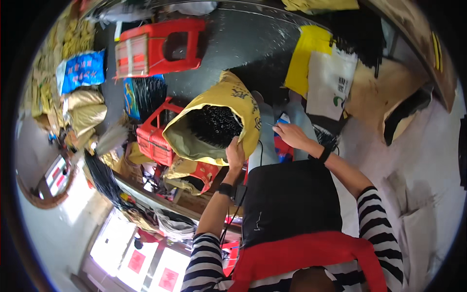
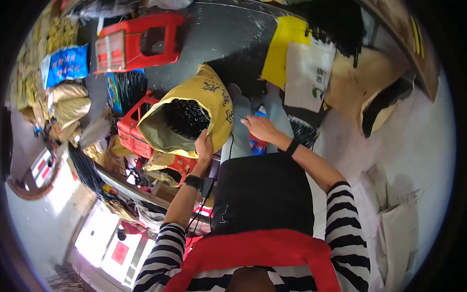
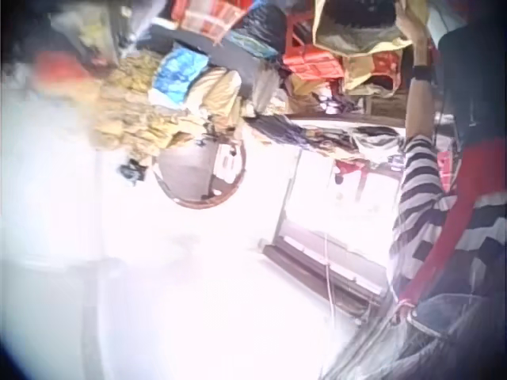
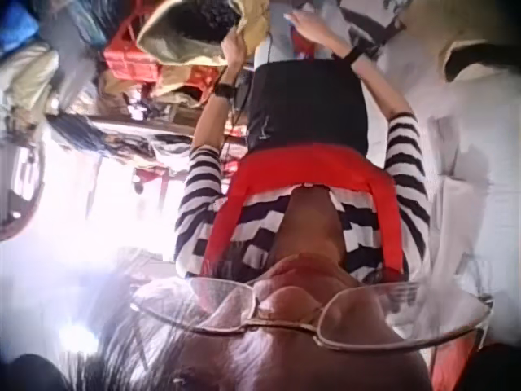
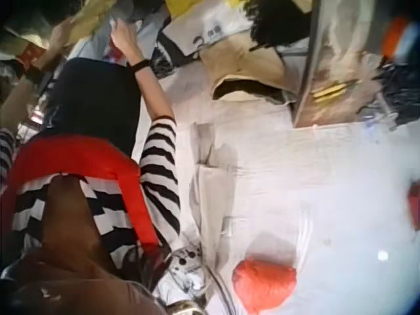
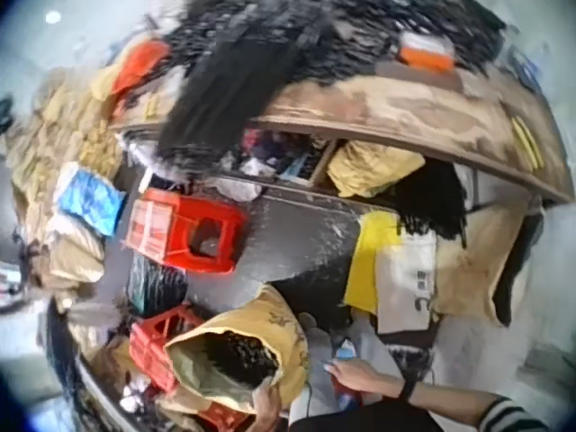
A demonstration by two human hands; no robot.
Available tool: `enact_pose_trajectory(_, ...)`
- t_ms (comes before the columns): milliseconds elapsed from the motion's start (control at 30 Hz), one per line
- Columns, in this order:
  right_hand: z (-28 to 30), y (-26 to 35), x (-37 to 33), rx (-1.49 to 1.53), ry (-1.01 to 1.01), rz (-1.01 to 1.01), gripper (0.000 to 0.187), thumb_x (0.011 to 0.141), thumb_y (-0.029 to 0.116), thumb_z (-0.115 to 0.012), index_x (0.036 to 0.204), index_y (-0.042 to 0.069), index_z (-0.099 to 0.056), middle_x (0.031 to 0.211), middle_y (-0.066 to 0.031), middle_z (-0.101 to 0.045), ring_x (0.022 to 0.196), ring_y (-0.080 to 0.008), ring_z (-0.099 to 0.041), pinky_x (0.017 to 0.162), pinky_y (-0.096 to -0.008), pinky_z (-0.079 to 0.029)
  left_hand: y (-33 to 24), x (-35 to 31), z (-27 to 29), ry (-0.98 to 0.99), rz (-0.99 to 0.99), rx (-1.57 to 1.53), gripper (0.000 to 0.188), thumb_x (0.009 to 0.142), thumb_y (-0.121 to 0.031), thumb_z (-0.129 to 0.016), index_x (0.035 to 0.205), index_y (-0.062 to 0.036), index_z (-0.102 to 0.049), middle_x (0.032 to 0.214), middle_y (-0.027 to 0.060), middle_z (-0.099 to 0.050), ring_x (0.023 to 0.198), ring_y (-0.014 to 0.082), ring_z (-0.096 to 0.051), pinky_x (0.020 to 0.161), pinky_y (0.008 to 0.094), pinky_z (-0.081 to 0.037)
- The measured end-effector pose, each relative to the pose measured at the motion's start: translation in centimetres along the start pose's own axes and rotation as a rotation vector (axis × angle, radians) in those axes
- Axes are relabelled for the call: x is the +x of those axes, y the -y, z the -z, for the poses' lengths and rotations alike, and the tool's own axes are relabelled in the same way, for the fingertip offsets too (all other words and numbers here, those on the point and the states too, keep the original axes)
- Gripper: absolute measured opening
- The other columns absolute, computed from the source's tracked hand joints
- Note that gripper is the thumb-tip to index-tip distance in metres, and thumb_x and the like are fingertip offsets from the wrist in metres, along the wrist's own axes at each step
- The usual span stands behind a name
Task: Packing black industrial rods into yellow bags and organizing the bags in a warehouse setting.
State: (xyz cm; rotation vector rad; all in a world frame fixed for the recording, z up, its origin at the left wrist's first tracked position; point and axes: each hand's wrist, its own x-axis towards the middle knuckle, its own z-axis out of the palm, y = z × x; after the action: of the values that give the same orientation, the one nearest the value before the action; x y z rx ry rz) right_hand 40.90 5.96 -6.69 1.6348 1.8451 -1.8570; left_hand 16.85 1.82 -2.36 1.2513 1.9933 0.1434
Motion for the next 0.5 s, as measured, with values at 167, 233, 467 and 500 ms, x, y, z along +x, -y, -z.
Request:
enact_pose_trajectory(167, -3.8, -3.0, 0.3, 0.304, -0.014, 0.095, 0.034, 0.098, 0.032, -0.043, 0.093, 0.000, -0.054, 0.086, -0.0240, -0.062, 0.087, -0.0426, -0.059, 0.075, -0.0503, -0.046, 0.9, -0.4, 1.4, 0.094, 0.076, 0.150, 0.019, 0.094, -0.015, -0.051, 0.101, 0.0007, -0.059, 0.082, 0.0264, -0.059, 0.075, 0.0439, -0.056, 0.067, 0.0382, -0.045)
enact_pose_trajectory(233, -4.9, -2.7, 0.5, 0.372, -0.024, 0.122, 0.034, 0.098, 0.032, -0.043, 0.091, -0.001, -0.053, 0.086, -0.0239, -0.062, 0.085, -0.0427, -0.059, 0.073, -0.0508, -0.046, 1.4, -0.3, 1.8, 0.136, 0.051, 0.225, 0.021, 0.094, -0.018, -0.052, 0.104, -0.0013, -0.061, 0.083, 0.0242, -0.062, 0.076, 0.0434, -0.057, 0.068, 0.0374, -0.046)
enact_pose_trajectory(467, -7.8, -1.8, 0.9, 0.238, -0.118, 0.215, 0.029, 0.095, 0.025, -0.047, 0.086, -0.001, -0.053, 0.072, -0.0237, -0.060, 0.071, -0.0442, -0.059, 0.063, -0.0520, -0.046, -1.2, -0.8, 2.4, 0.229, 0.043, 0.392, 0.029, 0.096, -0.025, -0.052, 0.111, -0.0023, -0.062, 0.090, 0.0224, -0.066, 0.082, 0.0364, -0.064, 0.072, 0.0361, -0.048)
enact_pose_trajectory(500, -8.0, -1.5, 1.0, 0.240, -0.126, 0.194, 0.028, 0.095, 0.025, -0.049, 0.086, -0.001, -0.053, 0.070, -0.0237, -0.060, 0.069, -0.0441, -0.059, 0.061, -0.0521, -0.046, -1.1, -0.8, 2.4, 0.212, 0.085, 0.262, 0.030, 0.096, -0.026, -0.052, 0.111, -0.0014, -0.062, 0.090, 0.0219, -0.067, 0.081, 0.0324, -0.065, 0.072, 0.0355, -0.048)
